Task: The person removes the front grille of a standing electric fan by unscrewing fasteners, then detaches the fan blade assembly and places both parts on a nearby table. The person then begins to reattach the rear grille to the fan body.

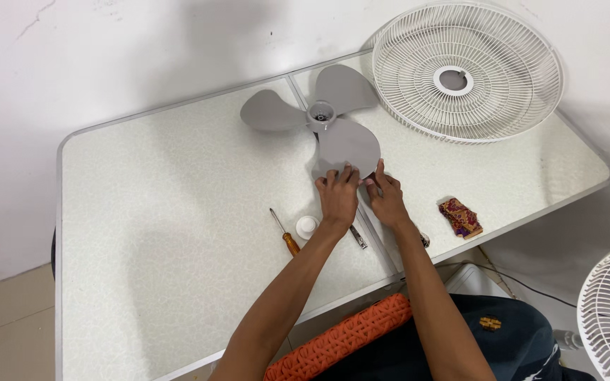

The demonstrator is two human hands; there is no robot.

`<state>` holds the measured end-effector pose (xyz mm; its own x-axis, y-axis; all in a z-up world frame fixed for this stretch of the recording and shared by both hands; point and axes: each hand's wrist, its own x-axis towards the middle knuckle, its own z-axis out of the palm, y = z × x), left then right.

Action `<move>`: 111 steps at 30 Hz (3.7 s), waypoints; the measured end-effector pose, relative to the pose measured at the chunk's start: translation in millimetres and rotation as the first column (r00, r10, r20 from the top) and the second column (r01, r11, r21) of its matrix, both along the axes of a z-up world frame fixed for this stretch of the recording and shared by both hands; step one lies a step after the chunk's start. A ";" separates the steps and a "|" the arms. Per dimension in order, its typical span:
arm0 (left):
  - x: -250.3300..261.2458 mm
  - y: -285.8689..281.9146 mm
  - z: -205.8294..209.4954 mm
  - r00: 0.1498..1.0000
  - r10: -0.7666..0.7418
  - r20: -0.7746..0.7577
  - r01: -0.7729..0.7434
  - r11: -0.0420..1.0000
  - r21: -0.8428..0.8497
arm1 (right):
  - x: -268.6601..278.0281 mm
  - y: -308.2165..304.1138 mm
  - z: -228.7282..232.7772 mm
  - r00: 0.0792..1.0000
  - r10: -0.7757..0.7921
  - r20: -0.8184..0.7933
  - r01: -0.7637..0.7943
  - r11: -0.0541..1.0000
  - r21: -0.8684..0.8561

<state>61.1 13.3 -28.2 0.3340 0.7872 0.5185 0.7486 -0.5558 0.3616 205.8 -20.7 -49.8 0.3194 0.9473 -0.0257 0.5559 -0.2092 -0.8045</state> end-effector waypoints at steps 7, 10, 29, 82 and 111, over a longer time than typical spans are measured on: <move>-4.3 -0.7 -7.8 1.000 -0.002 0.002 0.002 1.000 -0.022 | 5.2 7.1 -23.4 0.992 0.039 0.124 -0.054 0.991 0.124; -6.6 -3.5 -11.8 1.000 0.005 0.006 -0.005 1.000 -0.001 | 6.4 6.2 -30.9 0.986 0.038 0.165 -0.060 0.990 0.127; -0.1 6.7 -8.5 0.986 -0.155 -0.055 0.140 0.968 -0.210 | -1.1 -2.1 -11.0 0.989 0.039 0.140 -0.047 0.998 0.052; 197.8 -184.7 48.4 0.610 -0.727 0.315 0.757 0.652 0.037 | 137.5 -242.7 106.6 0.893 -0.443 0.082 0.343 0.785 0.516; 423.4 -397.9 71.7 0.191 -0.971 0.143 0.980 0.197 0.031 | 308.4 -530.7 85.9 0.425 -0.900 -0.094 0.817 0.337 0.468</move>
